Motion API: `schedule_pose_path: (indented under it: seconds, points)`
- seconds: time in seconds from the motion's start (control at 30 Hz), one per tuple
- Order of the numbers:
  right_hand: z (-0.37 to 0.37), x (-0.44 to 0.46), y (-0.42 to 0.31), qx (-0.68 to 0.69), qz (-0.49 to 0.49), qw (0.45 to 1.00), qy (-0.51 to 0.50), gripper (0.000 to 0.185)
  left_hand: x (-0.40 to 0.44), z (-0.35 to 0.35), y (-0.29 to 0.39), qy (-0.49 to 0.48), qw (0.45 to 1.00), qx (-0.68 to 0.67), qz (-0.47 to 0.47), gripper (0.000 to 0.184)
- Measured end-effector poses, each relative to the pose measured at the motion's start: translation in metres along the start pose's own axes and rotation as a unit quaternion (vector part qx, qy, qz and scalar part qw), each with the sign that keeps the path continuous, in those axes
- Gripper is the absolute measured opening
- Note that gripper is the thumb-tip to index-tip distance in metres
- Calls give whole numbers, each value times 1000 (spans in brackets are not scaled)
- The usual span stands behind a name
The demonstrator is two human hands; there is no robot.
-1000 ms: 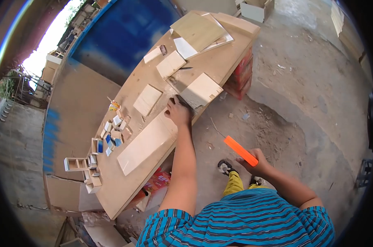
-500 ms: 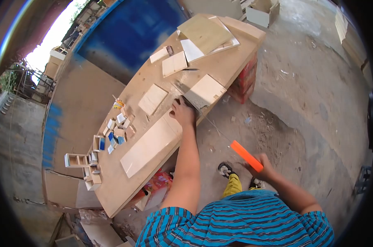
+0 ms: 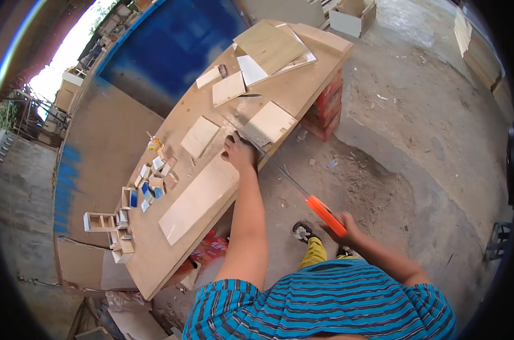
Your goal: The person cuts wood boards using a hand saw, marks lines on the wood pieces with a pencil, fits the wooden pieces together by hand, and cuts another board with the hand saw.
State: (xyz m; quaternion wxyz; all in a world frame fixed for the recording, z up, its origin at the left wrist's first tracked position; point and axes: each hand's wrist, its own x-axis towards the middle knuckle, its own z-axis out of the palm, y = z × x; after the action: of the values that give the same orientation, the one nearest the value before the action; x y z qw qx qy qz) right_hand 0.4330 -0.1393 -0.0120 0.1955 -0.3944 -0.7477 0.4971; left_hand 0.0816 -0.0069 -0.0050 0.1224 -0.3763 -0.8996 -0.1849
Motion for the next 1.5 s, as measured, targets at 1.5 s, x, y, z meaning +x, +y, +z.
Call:
schedule_pose_path:
  seconds: [1.5]
  points:
    - [-83, 68, -159, 123, -162, 978, 50, 28, 91, -63, -23, -289, 938, 62, 180, 41]
